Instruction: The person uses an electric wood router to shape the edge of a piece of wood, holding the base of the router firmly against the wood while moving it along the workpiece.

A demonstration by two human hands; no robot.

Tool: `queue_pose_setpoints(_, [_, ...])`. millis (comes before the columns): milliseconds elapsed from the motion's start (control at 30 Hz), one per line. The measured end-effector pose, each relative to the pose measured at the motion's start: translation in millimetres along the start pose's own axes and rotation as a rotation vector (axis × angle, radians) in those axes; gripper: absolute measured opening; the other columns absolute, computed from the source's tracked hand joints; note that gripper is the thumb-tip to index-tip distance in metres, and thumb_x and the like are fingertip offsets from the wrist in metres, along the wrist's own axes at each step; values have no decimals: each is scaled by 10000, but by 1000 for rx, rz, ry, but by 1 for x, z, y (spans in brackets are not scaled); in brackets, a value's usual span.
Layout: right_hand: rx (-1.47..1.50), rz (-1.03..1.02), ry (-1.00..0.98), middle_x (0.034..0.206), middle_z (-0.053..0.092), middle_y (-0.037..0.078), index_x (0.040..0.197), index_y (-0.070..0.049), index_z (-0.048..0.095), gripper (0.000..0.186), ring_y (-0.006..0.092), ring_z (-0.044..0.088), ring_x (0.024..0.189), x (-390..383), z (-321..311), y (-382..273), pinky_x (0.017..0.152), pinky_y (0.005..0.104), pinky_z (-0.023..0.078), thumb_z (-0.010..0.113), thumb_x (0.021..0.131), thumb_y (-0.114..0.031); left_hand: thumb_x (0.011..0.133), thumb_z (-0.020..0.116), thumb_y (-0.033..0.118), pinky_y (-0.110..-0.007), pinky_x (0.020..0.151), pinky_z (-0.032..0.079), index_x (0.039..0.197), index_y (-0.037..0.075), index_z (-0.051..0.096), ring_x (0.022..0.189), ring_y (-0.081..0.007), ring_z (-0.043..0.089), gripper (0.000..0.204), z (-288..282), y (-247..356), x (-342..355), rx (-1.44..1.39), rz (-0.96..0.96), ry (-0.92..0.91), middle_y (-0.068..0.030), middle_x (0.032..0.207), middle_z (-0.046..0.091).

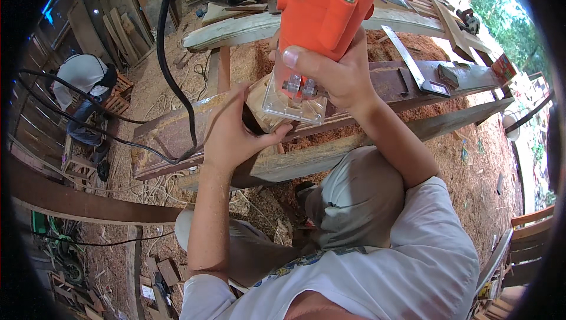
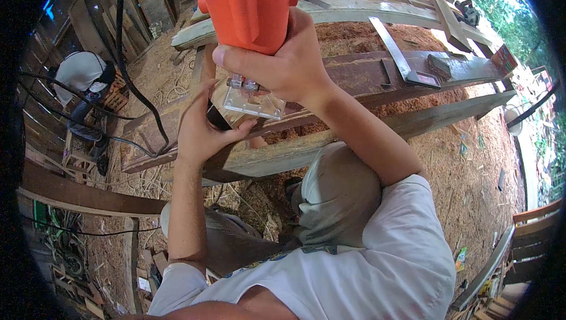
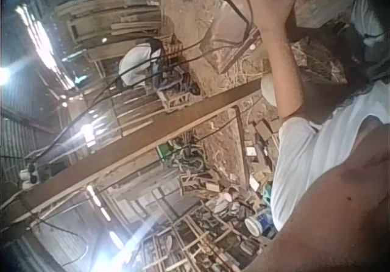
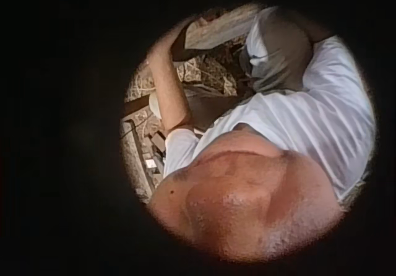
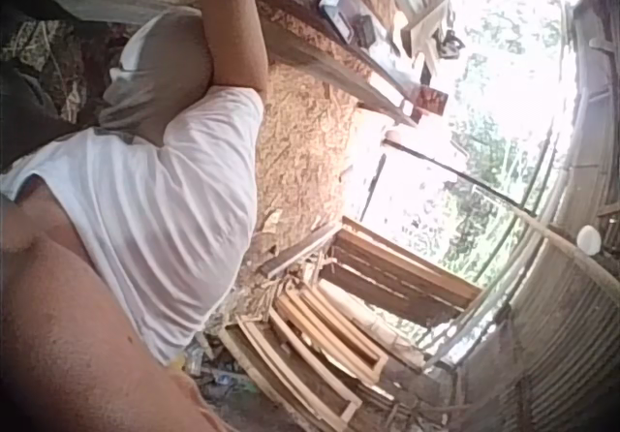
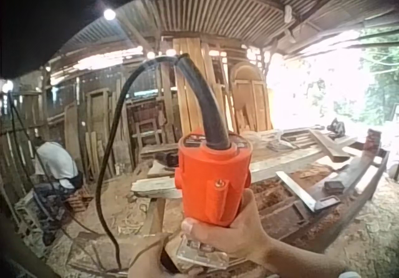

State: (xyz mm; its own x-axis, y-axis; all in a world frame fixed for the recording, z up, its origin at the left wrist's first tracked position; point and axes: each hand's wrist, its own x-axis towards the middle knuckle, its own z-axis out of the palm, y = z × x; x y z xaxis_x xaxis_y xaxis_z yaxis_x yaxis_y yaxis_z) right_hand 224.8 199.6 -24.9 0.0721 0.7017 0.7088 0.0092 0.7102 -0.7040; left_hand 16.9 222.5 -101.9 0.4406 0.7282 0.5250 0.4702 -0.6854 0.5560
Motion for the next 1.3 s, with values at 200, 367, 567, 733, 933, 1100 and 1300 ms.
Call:
queue_pose_setpoints(200, [-36, -32, -32, 868, 741, 19, 1002, -20, 736, 350, 94, 677, 763, 1, -3, 0, 726, 289, 560, 887, 770, -234, 662, 964, 443, -409, 993, 540, 1390, -97, 505, 1156, -356, 685, 1016, 0, 2, 1, -67, -29, -12, -260, 1232, 671])
queue_pose_setpoints(367, [-46, -37, -46, 866, 740, 15, 1015, -20, 737, 347, 88, 675, 761, 1, -3, -4, 723, 285, 558, 886, 777, -224, 663, 964, 444, -414, 967, 552, 1358, -83, 534, 1109, -348, 705, 973, -1, 3, 0, -23, 14, 19, -247, 1200, 684])
queue_pose_setpoints(567, [-5, -13, -66, 952, 755, 34, 1155, -6, 737, 420, 86, 680, 808, 1, -6, -9, 758, 287, 564, 864, 804, -199, 663, 963, 452, -419, 961, 556, 1357, -80, 537, 1099, -354, 707, 972, 1, 2, 0, 15, 15, 11, -247, 1197, 684])
queue_pose_setpoints(733, [-81, 63, -102, 1117, 764, 59, 1257, -10, 718, 490, 93, 688, 909, 0, -12, -10, 829, 290, 567, 848, 813, -171, 652, 976, 434, -407, 1000, 537, 1394, -86, 509, 1159, -329, 680, 1019, 1, 4, -1, -57, -17, 6, -238, 1238, 669])
queue_pose_setpoints(933, [9, 8, -71, 1190, 761, 74, 1266, -17, 718, 480, 100, 704, 992, 1, -8, -14, 876, 285, 568, 837, 818, -142, 655, 981, 398, -399, 1007, 529, 1387, -63, 518, 1168, -309, 672, 981, -2, 8, 0, -57, -34, -11, -217, 1248, 664])
queue_pose_setpoints(1100, [24, 2, -87, 1216, 753, 74, 1286, -15, 707, 499, 102, 696, 1015, 2, -9, -12, 885, 289, 567, 836, 818, -130, 649, 985, 394, -399, 990, 535, 1369, -50, 532, 1145, -312, 680, 960, -1, 5, 0, -80, -7, 1, -208, 1221, 669])
queue_pose_setpoints(1300, [4, -19, -84, 1119, 753, 34, 1286, -23, 709, 495, 74, 676, 914, 3, -11, -10, 814, 275, 566, 842, 823, -135, 641, 981, 424, -403, 927, 557, 1325, -28, 555, 1066, -326, 711, 925, 3, -2, -1, -38, 55, 58, -203, 1146, 696])
